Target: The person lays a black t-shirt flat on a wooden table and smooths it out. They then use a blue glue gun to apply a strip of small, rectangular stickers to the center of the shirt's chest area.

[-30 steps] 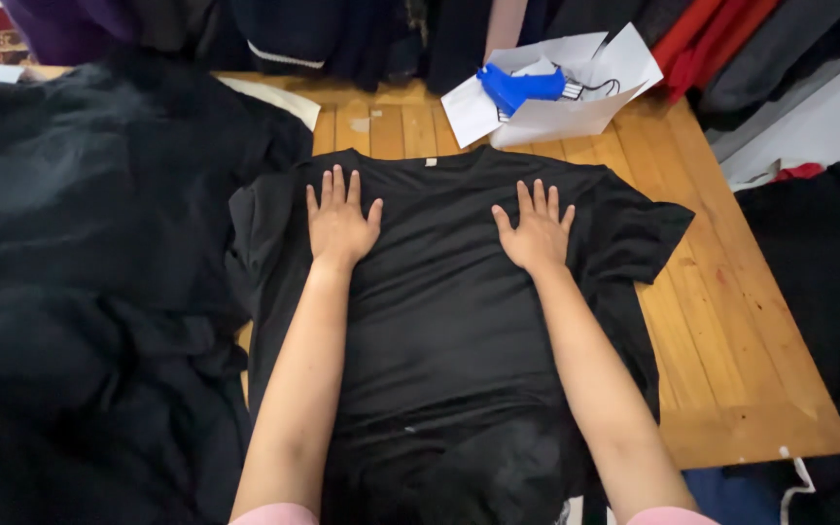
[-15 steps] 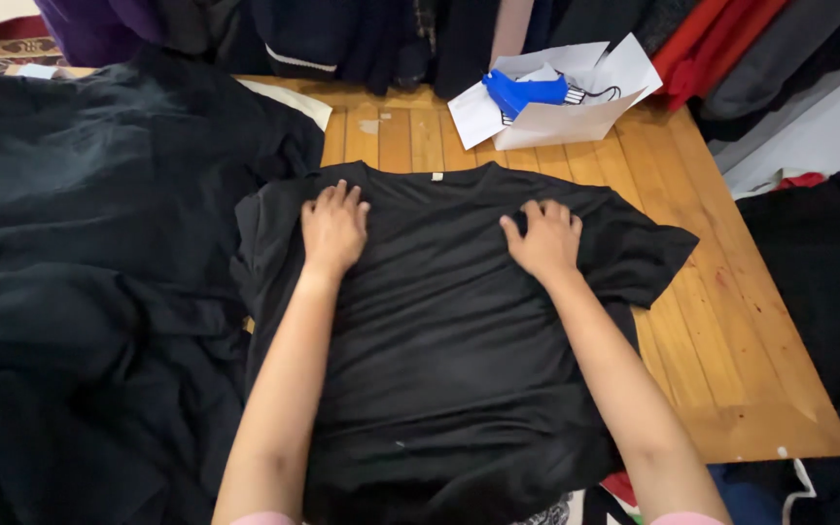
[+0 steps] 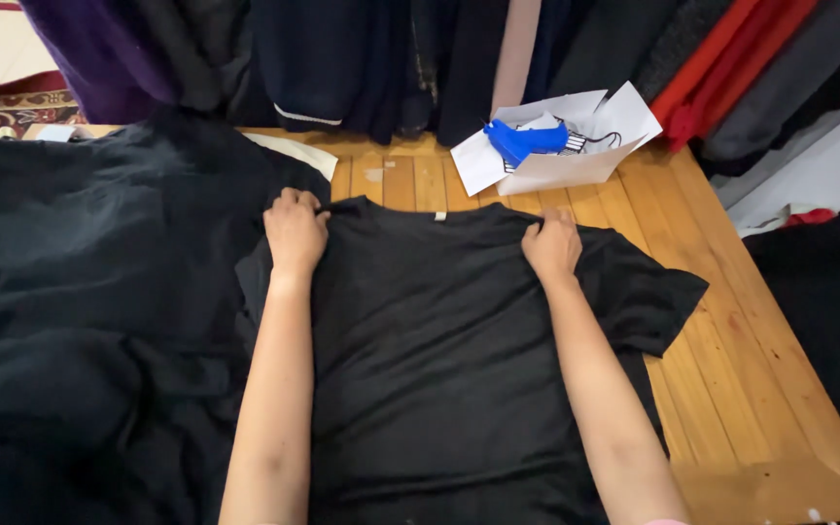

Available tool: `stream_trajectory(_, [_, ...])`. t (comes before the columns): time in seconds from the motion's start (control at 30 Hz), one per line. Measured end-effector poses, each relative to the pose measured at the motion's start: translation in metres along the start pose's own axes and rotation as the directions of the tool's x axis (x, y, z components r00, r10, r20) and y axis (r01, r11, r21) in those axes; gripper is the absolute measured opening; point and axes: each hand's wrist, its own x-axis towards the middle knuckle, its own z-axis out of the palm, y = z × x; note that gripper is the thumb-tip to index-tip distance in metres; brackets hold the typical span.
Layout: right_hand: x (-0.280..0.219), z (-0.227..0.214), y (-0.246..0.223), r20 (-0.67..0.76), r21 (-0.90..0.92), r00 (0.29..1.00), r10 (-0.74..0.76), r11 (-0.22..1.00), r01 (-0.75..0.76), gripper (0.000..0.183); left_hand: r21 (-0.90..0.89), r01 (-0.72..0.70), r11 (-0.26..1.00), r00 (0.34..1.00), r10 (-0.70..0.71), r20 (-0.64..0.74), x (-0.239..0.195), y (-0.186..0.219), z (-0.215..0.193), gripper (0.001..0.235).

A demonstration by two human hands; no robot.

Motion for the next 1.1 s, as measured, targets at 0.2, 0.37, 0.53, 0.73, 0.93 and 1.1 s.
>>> stream_trajectory(0.2, [0.017, 0.005, 0.008, -0.01, 0.195, 1.0, 0.019, 0.981, -0.017, 0.015, -0.114, 0.05, 0.992, 0.996, -0.04, 0.084, 0.002, 0.004, -0.015, 0.023])
stream_trajectory(0.37, [0.005, 0.003, -0.003, -0.084, 0.221, 0.98, -0.179, 0.956, 0.193, 0.033, 0.104, -0.141, 0.985, 0.966, 0.16, -0.204, -0.004, 0.018, -0.007, 0.031])
stream_trajectory(0.53, [-0.004, 0.011, 0.0, 0.031, 0.087, 0.964, -0.265, 0.961, 0.262, 0.035, -0.095, -0.334, 0.938, 0.92, 0.302, -0.25, -0.026, 0.082, -0.024, 0.029])
stream_trajectory(0.73, [-0.029, -0.016, -0.008, 0.244, 0.041, 0.943, -0.225, 0.974, 0.222, 0.047, -0.175, -0.155, 0.972, 0.881, 0.216, 0.421, -0.046, 0.072, -0.031, 0.068])
stream_trajectory(0.93, [-0.062, -0.041, -0.008, 0.318, 0.035, 0.932, -0.175, 0.984, 0.173, 0.049, -0.202, -0.144, 0.969, 0.88, 0.218, 0.421, -0.077, 0.071, -0.06, 0.068])
stream_trajectory(1.1, [-0.079, -0.047, 0.0, 0.266, 0.001, 0.936, -0.231, 0.971, 0.239, 0.048, -0.21, -0.172, 0.962, 0.911, 0.237, 0.338, -0.083, 0.057, -0.038, 0.059])
